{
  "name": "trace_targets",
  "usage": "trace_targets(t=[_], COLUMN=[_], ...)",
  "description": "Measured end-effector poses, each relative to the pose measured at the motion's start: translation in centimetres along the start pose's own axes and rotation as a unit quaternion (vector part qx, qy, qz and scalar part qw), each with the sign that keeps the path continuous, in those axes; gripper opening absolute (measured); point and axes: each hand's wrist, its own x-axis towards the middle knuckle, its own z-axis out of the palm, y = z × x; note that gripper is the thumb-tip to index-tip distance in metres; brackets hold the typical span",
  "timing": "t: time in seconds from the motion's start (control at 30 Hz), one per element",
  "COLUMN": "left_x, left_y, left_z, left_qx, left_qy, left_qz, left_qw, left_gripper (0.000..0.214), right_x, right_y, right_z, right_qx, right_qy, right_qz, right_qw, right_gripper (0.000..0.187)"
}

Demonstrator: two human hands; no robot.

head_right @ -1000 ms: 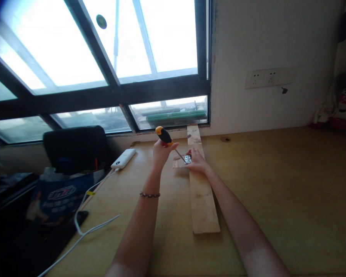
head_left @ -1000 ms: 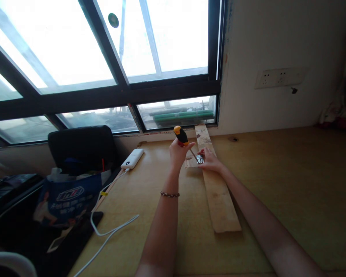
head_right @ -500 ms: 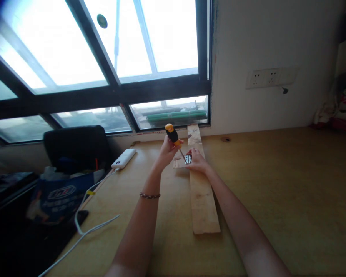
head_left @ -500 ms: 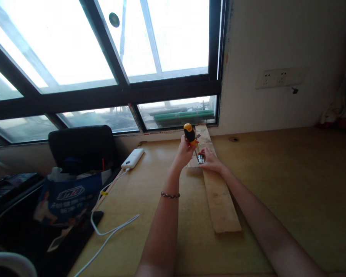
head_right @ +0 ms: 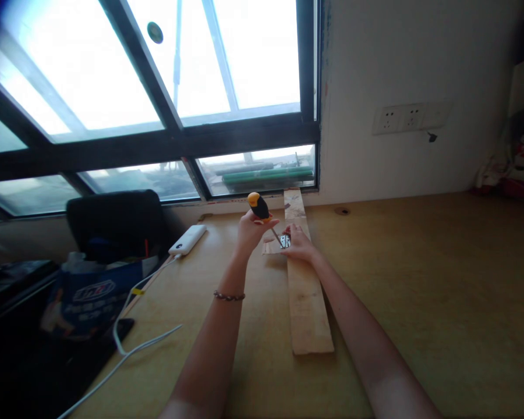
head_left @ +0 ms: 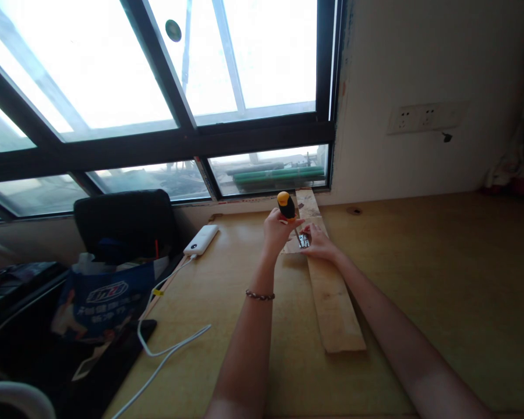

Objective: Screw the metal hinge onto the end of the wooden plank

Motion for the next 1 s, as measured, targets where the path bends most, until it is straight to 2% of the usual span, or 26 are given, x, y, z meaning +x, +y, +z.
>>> trace_targets(t=[0.13,0.33,0.47,0.6,0.7,0.83,0.9,1.0], left_x=[0.01,0.12,0.26,0.43,0.38,0.19,0.13,0.15], left_y=[0.08,0.26,0.06,-0.39,-0.42,-0.23,-0.30,-0.60], left_z=[-0.12,-0.14,-0.23,-0.35,-0.53,-0.76,-0.77,-0.55], left_qx=[-0.043,-0.167,-0.179,-0.118,-0.021,0.083,0.091,0.027], left_qy=[-0.025,-0.090,-0.116,-0.088,-0.027,0.049,0.058,0.023], left_qz=[-0.010,-0.009,0.005,0.013,0.004,-0.002,-0.003,-0.007], left_qw=[0.999,0.982,0.977,0.989,0.999,0.995,0.994,0.999], left_gripper=[0.029,0.031,0.031,0.027,0.032,0.039,0.040,0.035], right_x=[-0.04,-0.04,-0.02,-0.04,-0.09,-0.12,-0.09,-0.04], right_y=[-0.30,-0.42,-0.38,-0.43,-0.42,-0.32,-0.30,-0.35], right_z=[-0.21,-0.24,-0.27,-0.33,-0.31,-0.29,-0.31,-0.35], right_qx=[0.003,-0.006,-0.018,-0.021,-0.015,-0.013,-0.015,-0.013], right_qy=[-0.004,-0.006,-0.005,-0.008,-0.008,-0.007,-0.006,-0.009], right_qz=[0.002,-0.003,-0.011,-0.014,-0.009,-0.011,-0.014,-0.012], right_qw=[1.000,1.000,1.000,1.000,1.000,1.000,1.000,1.000], right_gripper=[0.055,0.055,0.055,0.054,0.055,0.054,0.054,0.054])
